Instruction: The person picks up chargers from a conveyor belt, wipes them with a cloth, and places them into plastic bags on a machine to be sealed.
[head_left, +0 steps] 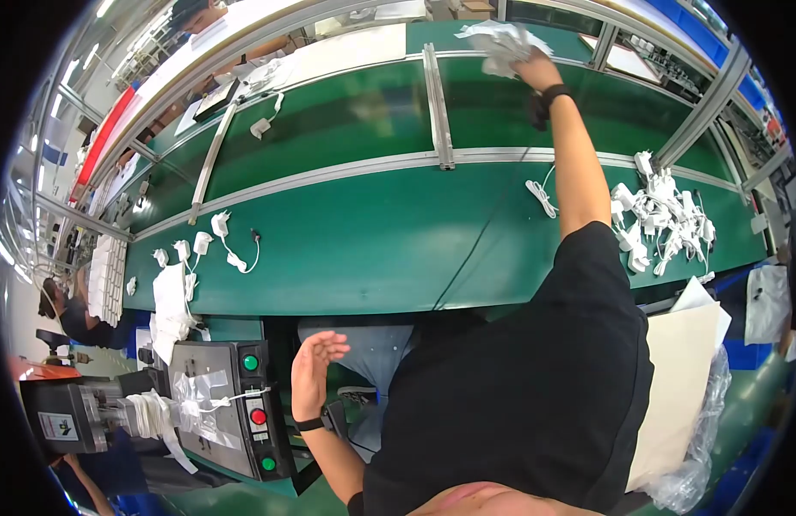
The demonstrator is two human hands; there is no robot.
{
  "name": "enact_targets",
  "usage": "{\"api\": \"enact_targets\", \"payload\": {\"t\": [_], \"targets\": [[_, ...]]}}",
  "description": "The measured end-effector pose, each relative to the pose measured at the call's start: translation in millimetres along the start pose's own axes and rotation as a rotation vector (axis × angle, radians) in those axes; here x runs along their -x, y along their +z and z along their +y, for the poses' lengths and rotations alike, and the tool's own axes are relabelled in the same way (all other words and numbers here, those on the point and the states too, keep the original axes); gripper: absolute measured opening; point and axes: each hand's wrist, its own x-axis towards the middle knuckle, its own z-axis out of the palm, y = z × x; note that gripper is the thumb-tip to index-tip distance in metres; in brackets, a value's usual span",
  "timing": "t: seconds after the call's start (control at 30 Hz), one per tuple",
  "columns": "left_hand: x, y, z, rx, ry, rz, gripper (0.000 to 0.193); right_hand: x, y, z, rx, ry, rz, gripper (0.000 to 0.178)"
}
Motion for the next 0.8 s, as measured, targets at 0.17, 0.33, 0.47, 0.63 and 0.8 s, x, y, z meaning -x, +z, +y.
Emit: {"api": "enact_targets", "payload": {"t": [0.17, 0.33, 0.47, 0.63, 0.8], "targets": [[16, -29, -44, 0.172, -0.051, 0.2, 0.052, 31, -73, 173, 0.414, 0.631, -0.086, 0.056], [78, -52, -55, 0.286, -0.106, 0.501, 0.05, 50, -90, 129, 0.642, 0.935, 0.163, 0.057], [123, -71, -65, 0.35, -0.069, 0.666, 0.049, -8, -71, 70, 0.589, 0.611, -0.016, 0.048], [94, -65, -67, 0.319, -0.118, 0.756, 0.046, -78, 15, -15, -0.298, 0.072, -0.455, 0.034], [110, -56, -48, 0.305, -0.075, 0.866, 0.045, -50, 180, -309, -0.631, -0.185, -1.029, 0.035]]}}
